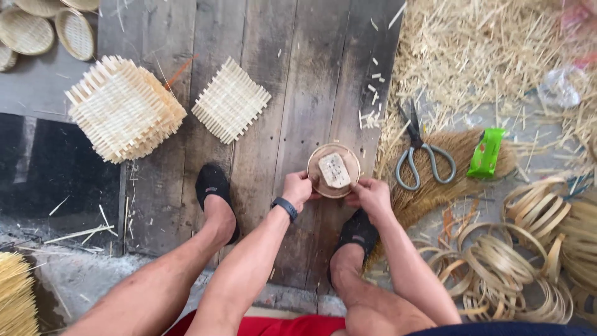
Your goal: The person picks up a woven square and places it over a circular wooden block before pressing a bamboo ring onto the assembly. They then trim the excess woven material using shears and secure the piece by tying it with a thin strip of bamboo.
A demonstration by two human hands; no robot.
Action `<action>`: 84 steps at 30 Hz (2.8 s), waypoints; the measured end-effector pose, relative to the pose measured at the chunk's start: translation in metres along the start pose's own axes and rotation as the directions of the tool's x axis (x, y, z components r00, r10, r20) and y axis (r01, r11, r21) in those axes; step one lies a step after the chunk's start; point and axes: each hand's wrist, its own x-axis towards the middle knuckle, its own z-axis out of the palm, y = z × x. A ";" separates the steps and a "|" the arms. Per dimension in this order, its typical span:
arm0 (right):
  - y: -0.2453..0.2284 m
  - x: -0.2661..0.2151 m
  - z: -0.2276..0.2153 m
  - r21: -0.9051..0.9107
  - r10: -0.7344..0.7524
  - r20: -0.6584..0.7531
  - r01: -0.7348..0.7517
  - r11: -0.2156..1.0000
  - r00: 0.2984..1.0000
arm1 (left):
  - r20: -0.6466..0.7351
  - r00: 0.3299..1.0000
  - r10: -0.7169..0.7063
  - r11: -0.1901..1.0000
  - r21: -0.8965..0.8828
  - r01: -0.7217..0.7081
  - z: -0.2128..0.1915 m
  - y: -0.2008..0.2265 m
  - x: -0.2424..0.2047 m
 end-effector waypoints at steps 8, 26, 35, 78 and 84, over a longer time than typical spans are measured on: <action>-0.061 -0.058 0.019 -0.136 -0.504 0.097 0.513 0.847 0.858 | 0.237 0.601 0.764 0.469 0.437 -0.768 0.011 0.057 -0.057; -0.047 -0.067 -0.001 0.488 -0.292 0.181 0.172 0.856 0.939 | 0.137 0.630 0.765 0.544 0.388 -0.744 -0.001 0.042 0.038; -0.022 -0.064 -0.040 0.485 -0.292 0.098 0.210 0.849 0.952 | 0.413 0.799 0.437 0.390 0.714 -0.582 -0.048 0.031 0.071; -0.064 -0.031 0.029 0.270 -0.287 0.084 0.256 0.928 0.954 | 0.191 0.905 0.379 0.901 -0.297 -0.315 -0.091 0.100 0.001; -0.020 -0.001 0.021 0.448 -0.175 0.076 0.124 0.885 0.982 | 0.276 0.947 0.165 0.968 -0.228 -0.103 -0.077 0.077 0.017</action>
